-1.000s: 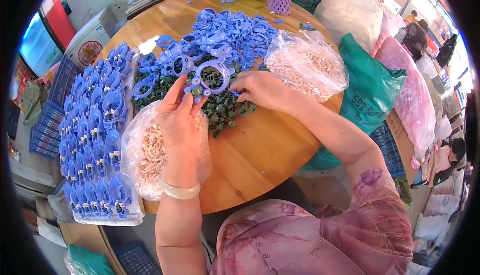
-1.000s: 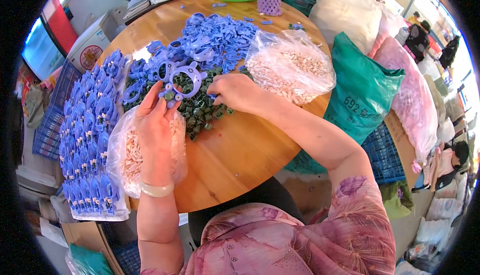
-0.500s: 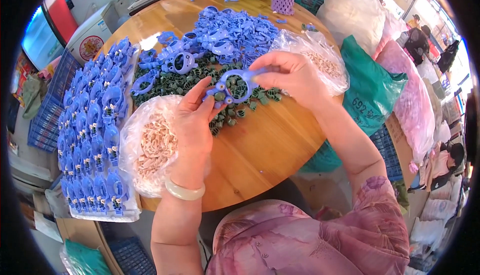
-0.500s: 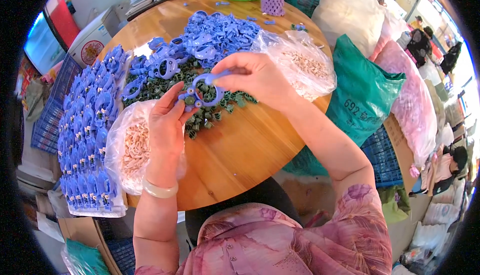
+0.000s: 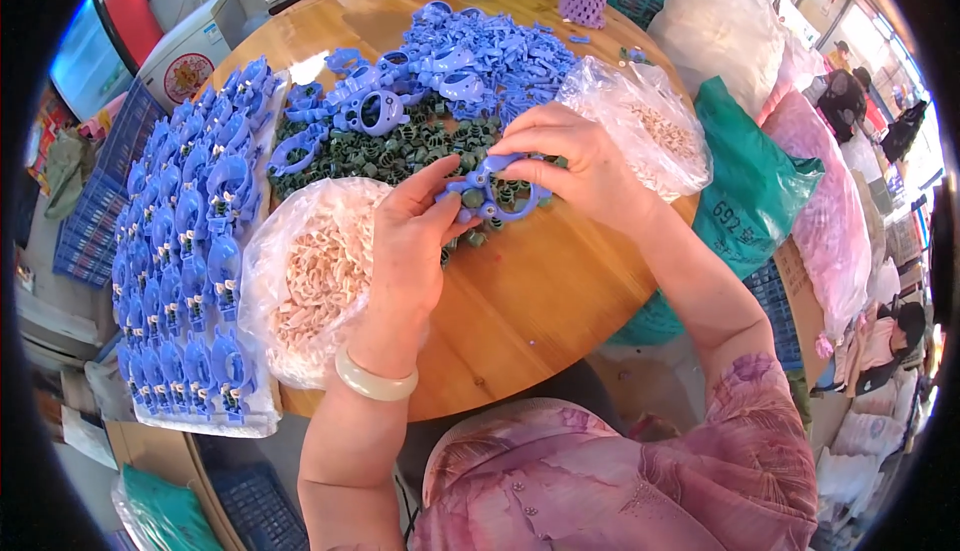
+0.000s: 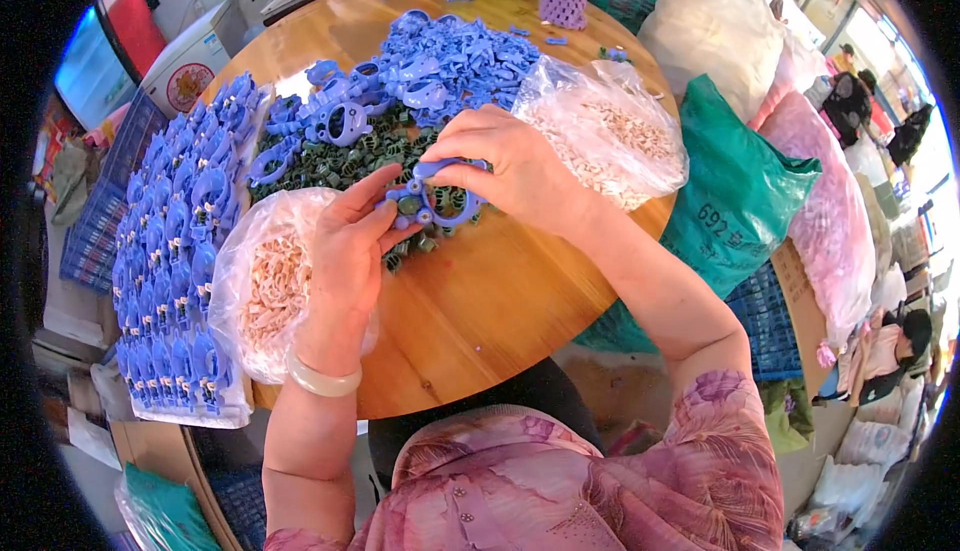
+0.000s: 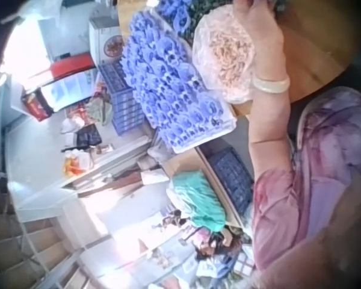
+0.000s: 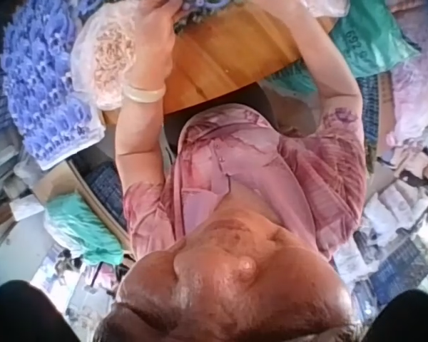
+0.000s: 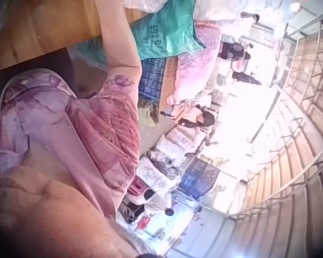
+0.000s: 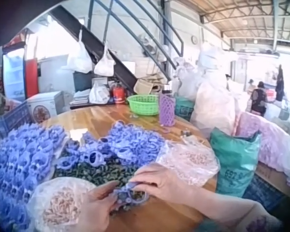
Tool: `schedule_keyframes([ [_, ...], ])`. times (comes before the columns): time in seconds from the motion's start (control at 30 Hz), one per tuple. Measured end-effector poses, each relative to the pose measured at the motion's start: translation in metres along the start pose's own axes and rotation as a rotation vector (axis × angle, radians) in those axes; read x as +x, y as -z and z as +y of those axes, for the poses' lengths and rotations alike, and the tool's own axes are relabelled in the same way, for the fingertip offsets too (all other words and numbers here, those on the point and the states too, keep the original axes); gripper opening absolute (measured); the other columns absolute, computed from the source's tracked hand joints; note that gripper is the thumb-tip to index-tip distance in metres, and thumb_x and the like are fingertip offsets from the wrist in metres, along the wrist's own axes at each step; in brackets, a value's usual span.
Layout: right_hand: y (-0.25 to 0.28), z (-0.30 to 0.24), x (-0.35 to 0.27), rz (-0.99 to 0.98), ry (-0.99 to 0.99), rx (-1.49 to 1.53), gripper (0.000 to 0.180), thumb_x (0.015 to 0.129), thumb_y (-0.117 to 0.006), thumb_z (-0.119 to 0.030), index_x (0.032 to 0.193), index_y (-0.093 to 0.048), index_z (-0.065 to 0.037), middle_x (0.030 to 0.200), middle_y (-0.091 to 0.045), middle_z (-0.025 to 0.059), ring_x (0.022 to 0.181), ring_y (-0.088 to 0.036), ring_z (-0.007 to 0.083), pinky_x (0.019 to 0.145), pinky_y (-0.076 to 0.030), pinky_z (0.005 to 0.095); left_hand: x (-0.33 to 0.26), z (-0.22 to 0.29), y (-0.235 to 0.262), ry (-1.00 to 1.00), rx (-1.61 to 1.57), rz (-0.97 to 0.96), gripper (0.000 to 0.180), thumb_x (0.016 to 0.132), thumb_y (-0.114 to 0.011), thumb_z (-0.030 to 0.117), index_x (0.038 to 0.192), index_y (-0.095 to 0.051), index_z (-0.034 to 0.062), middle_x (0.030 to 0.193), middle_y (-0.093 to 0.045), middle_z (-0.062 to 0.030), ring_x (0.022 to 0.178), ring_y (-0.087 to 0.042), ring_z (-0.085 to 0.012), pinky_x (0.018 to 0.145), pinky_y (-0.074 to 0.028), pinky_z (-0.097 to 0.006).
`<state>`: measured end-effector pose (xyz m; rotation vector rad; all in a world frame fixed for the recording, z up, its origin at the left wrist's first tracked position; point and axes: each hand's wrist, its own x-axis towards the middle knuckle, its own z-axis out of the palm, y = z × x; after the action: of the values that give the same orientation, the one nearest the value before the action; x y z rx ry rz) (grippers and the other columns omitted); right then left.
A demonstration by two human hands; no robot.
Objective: The worker is manually assembling small plastic toy components into larger blue frames at a factory workbench.
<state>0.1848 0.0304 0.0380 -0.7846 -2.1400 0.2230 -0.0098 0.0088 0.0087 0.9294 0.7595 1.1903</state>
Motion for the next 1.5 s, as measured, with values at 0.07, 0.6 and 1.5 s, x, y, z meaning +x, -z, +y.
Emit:
schedule_keyframes([
  [0.07, 0.000, 0.001, 0.000, -0.032, -0.013, 0.009, 0.018, 0.074, -0.067, -0.003, 0.092, -0.066, -0.004, 0.087, -0.060, 0.0068, 0.083, -0.058, 0.0207, 0.070, -0.047, 0.0289, -0.001, 0.001, 0.000, 0.012, -0.004, 0.008, 0.032, 0.086, -0.049, -0.001, 0.118, -0.051, -0.0053, 0.098, -0.060, -0.0101, 0.084, -0.060, -0.0146, 0.074, -0.052, -0.026],
  [0.6, 0.000, -0.003, -0.004, -0.123, -0.102, 0.093, 0.020, 0.076, -0.066, -0.003, 0.096, -0.066, -0.005, 0.089, -0.059, 0.0057, 0.081, -0.058, 0.0162, 0.068, -0.046, 0.0263, 0.003, -0.002, 0.007, 0.136, 0.025, -0.053, 0.034, 0.084, -0.048, 0.001, 0.118, -0.051, -0.0035, 0.101, -0.061, -0.0111, 0.089, -0.062, -0.0200, 0.079, -0.053, -0.032],
  [1.5, -0.008, 0.004, -0.008, -0.132, -0.011, 0.012, 0.017, 0.073, -0.067, -0.005, 0.090, -0.064, -0.004, 0.086, -0.057, 0.0066, 0.079, -0.057, 0.0223, 0.066, -0.047, 0.0307, 0.001, -0.005, 0.004, 0.109, 0.109, -0.006, 0.032, 0.084, -0.052, 0.000, 0.116, -0.054, -0.0015, 0.091, -0.062, -0.0072, 0.080, -0.063, -0.0163, 0.071, -0.054, -0.029],
])
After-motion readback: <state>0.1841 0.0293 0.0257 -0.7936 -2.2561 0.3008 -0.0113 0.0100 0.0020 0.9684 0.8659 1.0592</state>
